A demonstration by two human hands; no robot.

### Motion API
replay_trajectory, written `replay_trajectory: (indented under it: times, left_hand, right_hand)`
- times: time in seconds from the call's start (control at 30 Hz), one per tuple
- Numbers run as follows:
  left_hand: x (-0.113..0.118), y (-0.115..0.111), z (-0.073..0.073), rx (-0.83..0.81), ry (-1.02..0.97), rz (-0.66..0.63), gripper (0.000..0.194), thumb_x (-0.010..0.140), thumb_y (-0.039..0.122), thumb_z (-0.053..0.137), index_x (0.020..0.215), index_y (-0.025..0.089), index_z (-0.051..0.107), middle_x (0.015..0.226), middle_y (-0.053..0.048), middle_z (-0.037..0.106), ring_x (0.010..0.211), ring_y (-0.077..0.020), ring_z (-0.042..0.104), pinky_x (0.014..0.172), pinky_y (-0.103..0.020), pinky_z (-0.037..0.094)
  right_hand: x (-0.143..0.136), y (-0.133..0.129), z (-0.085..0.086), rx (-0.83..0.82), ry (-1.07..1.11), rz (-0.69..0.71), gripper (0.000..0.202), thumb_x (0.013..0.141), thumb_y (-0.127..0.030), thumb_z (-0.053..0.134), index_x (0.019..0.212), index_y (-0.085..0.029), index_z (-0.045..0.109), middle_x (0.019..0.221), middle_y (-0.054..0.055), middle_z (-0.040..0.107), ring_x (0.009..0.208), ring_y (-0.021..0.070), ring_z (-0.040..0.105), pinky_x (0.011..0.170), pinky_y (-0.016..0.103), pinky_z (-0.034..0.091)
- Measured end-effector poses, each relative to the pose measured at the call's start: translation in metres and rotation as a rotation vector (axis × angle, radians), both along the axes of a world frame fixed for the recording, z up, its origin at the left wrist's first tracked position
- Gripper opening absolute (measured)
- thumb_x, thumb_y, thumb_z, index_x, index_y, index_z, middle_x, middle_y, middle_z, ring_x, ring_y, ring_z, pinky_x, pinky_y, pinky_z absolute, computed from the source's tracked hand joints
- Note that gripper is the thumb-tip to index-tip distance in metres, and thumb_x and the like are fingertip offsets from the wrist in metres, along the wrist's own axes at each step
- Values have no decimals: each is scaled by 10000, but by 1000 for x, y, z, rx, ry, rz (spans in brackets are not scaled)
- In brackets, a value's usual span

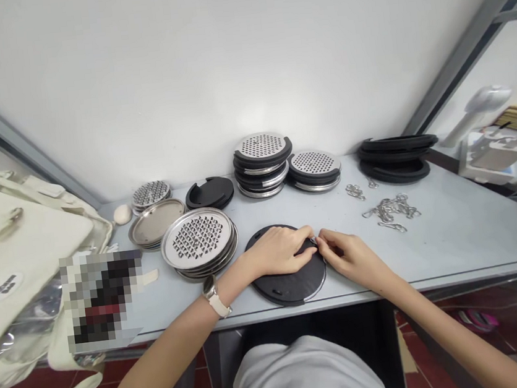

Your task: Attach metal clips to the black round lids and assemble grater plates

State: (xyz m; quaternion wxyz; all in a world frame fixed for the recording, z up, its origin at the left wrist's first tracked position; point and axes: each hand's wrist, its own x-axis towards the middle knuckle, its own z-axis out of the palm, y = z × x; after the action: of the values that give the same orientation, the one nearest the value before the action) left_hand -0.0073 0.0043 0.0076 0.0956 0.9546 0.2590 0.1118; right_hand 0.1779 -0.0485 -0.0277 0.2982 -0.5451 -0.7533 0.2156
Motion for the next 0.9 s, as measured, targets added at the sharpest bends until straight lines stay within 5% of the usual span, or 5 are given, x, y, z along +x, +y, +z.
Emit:
replay_trajectory:
  times: [0.63, 0.77, 0.9]
  left_hand:
    - [0, 0, 0, 4, -5, -15, 130, 913, 225, 395, 1015, 215, 476, 607, 47, 559, 585, -153, 596, 550, -248, 371]
    - [1, -2, -2, 32, -26, 120, 214, 871, 305, 466, 1061, 209, 450, 654, 32, 604, 619, -181, 617, 561, -269, 395]
    - [3, -3, -2, 87, 6, 221, 192, 832, 397, 504, 901, 218, 492, 750, -6, 659, 693, -215, 641, 591, -295, 416]
  right_hand:
    - [5, 1, -1, 21, 105, -75, 318, 937, -330, 374, 646, -214, 323, 565, -58, 311, 526, 108, 331, 520, 234, 301]
    - [5, 2, 0, 1, 113, -80, 324, 946, -346, 370, 651, -213, 343, 555, -55, 348, 531, 114, 361, 528, 237, 310]
    - [3, 1, 1, 0, 131, -80, 314, 956, -377, 361, 686, -215, 374, 570, -56, 367, 544, 119, 381, 542, 233, 330]
